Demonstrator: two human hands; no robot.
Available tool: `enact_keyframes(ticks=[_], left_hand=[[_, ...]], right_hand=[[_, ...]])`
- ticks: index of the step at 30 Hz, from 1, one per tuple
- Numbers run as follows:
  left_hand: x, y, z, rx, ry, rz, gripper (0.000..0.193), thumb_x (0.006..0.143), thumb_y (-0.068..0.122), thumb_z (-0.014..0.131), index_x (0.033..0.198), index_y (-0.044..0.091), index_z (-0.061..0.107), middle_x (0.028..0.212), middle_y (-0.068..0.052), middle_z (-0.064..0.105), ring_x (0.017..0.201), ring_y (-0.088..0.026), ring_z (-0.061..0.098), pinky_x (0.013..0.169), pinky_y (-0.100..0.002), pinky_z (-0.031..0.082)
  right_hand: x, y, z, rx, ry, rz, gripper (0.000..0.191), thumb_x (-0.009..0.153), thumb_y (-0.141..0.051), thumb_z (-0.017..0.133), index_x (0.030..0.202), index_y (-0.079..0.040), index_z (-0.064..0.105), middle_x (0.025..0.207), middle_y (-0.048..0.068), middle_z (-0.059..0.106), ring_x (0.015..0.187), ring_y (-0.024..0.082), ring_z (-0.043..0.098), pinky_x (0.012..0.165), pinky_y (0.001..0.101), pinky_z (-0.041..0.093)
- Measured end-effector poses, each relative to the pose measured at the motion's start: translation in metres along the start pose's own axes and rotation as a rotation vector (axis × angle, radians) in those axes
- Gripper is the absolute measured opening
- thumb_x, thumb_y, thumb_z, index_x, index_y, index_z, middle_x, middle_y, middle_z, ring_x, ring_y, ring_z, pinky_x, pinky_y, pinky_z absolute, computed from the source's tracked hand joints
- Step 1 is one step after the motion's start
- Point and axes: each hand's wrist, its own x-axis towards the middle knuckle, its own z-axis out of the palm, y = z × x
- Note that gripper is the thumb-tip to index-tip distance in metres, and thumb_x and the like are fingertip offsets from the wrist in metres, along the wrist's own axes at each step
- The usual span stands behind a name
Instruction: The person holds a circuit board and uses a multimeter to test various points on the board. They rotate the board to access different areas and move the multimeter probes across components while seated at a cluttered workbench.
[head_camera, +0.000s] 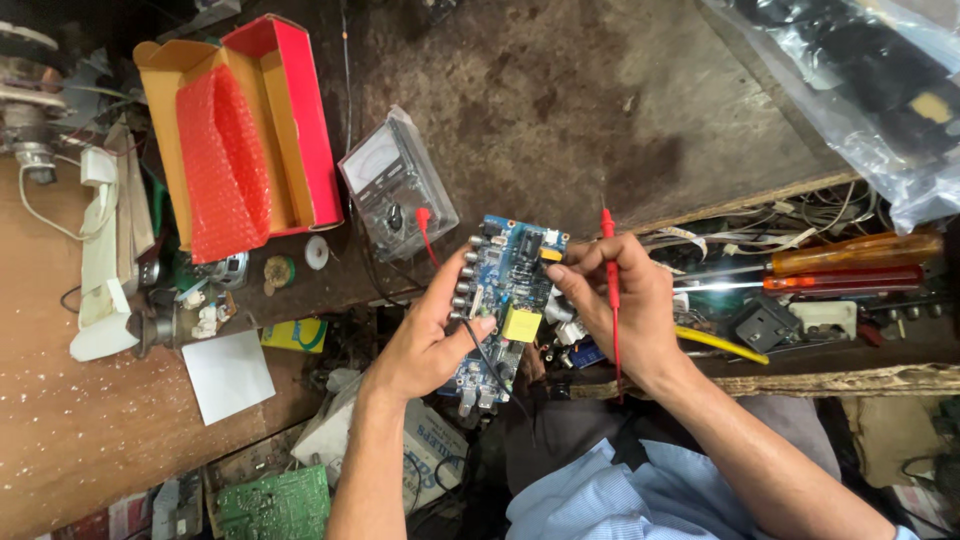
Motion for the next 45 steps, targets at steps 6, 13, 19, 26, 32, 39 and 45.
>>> enact_keyframes(ticks=[6,13,19,26,32,39,45], left_hand=[[0.002,0.009,-0.005,-0.072,-0.058,0.014,0.077,0.094,0.005,0.065,0.161,-0.002,0.029,0.148,-0.010,0.055,0.135,-0.015,0.052,0.117,-0.032,0.039],[0.007,0.012,-0.008,-0.118,-0.087,-0.018,0.080,0.092,0.003,0.065,0.162,-0.002,0.027,0.149,-0.010,0.054,0.135,-0.015,0.052,0.117,-0.032,0.038],[0.012,0.009,-0.012,-0.014,-0.067,-0.043,0.080,0.090,0.001,0.065,0.161,0.000,0.029,0.150,-0.010,0.054,0.135,-0.014,0.051,0.116,-0.032,0.039],[0.022,0.003,-0.024,0.112,-0.044,-0.058,0.079,0.088,-0.001,0.065,0.159,0.001,0.031,0.151,-0.009,0.053,0.135,-0.012,0.050,0.114,-0.031,0.040],[0.021,0.013,-0.028,0.254,-0.052,-0.055,0.076,0.087,0.001,0.061,0.158,0.004,0.034,0.142,-0.010,0.061,0.128,-0.014,0.057,0.111,-0.032,0.043],[0.022,0.025,-0.026,0.349,-0.073,-0.076,0.077,0.087,0.002,0.060,0.159,0.007,0.032,0.131,-0.012,0.071,0.121,-0.016,0.065,0.108,-0.033,0.046],[0.026,0.030,-0.027,0.383,-0.076,-0.102,0.077,0.086,0.003,0.061,0.158,0.007,0.033,0.125,-0.012,0.073,0.116,-0.016,0.069,0.104,-0.033,0.049]], right_hand=[[-0.008,0.012,0.001,0.111,-0.004,-0.036,0.023,0.095,0.004,0.074,0.095,-0.004,0.052,0.106,0.009,0.072,0.092,0.006,0.064,0.080,0.0233,0.058],[-0.011,0.015,-0.001,0.235,-0.047,0.009,0.018,0.097,0.004,0.068,0.094,-0.004,0.053,0.110,0.010,0.073,0.089,0.008,0.068,0.077,0.0238,0.059],[-0.007,0.012,-0.005,0.204,-0.088,0.040,0.012,0.097,0.003,0.067,0.100,-0.003,0.057,0.111,0.012,0.071,0.096,0.011,0.071,0.084,0.0254,0.060],[-0.011,0.006,-0.052,-0.156,-0.122,-0.078,0.039,0.100,-0.012,0.052,0.138,-0.005,0.056,0.101,0.006,0.070,0.082,0.010,0.067,0.073,0.0263,0.055],[-0.007,-0.005,-0.048,-0.278,-0.204,-0.344,0.009,0.095,-0.005,0.071,0.104,-0.005,0.069,0.095,0.010,0.073,0.083,0.019,0.072,0.072,0.0310,0.056],[0.003,-0.019,-0.042,-0.304,-0.236,-0.362,0.024,0.084,-0.003,0.080,0.106,-0.003,0.072,0.092,0.011,0.073,0.079,0.021,0.074,0.069,0.0308,0.058],[0.013,-0.017,-0.038,-0.359,-0.274,-0.428,0.023,0.085,-0.002,0.079,0.107,-0.003,0.073,0.092,0.010,0.073,0.083,0.023,0.073,0.072,0.0325,0.058]])
